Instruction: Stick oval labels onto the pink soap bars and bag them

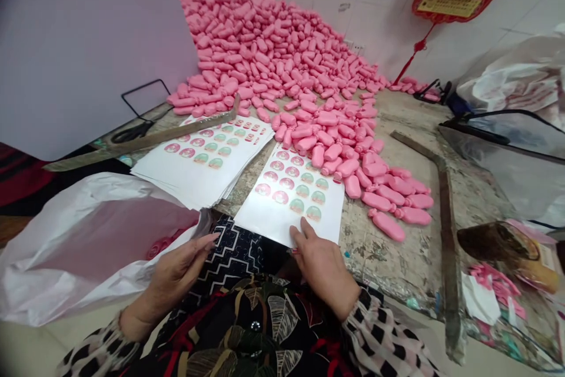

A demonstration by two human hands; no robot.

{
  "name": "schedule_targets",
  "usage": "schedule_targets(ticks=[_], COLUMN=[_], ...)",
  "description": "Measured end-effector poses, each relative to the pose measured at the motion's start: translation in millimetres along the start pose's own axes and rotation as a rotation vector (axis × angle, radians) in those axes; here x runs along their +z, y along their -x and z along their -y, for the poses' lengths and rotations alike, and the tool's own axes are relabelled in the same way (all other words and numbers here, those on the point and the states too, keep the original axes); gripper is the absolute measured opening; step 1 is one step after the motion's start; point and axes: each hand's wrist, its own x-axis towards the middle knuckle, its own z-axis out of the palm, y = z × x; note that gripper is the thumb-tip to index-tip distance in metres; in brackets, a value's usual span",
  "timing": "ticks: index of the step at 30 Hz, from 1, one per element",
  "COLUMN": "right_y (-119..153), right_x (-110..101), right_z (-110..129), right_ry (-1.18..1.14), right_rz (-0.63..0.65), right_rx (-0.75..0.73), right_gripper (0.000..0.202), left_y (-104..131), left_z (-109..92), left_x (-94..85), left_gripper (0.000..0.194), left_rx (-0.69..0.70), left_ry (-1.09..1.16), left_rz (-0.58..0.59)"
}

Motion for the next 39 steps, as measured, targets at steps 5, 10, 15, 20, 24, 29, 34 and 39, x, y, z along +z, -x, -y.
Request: schedule_targets(ticks=[5,10,15,20,24,29,34,39], right_y=[-4.3,-6.7,-2.4,1.5,-1.5,-6.5,-8.0,-9.6], right_x=[-9.8,-10.7,-6.6,5.1,7.4,7.1,7.9,-2.8], right_z=[-14.8,-20.5,-18.8,-11.9,-16.6,-27.7,-33.0,-28.8], right_ry=[-0.065,-0.085,-0.082,0.006,-0.046,-0.185,-0.233,-0.099], right_rz=[0.050,0.078,0.049,0.016,0.030,0.001,-0.010,-0.023], right_rx=[-0.074,-0.063,-0.095,-0.079,-0.084,-0.118,-0.155,-0.124], right_gripper=[0.044,0.041,0.037,0.047,0.045,0.045,0.035,0.030], left_y=[9.5,4.3,-5.2,-6.7,-4.6,-5.1,-5.5,-12.8], left_z=[6.0,-3.1,-4.3,-1.5,-1.6,-1.3,2.1,0.7], left_x=[-1.6,6.0,10.4,9.6,7.9,7.3,9.9,9.4], left_gripper=[0.036,0.033,0.034,0.033,0.031,0.031,0.031,0.031], left_rx=[-0.120,-0.096,-0.047,-0.085,-0.118,-0.116,-0.135,-0.155], left_ry=[0.004,0.042,0.030,0.027,0.035,0.040,0.042,0.095], left_rz=[-0.033,-0.044,-0.018,-0.001,-0.017,-0.035,-0.010,-0.003])
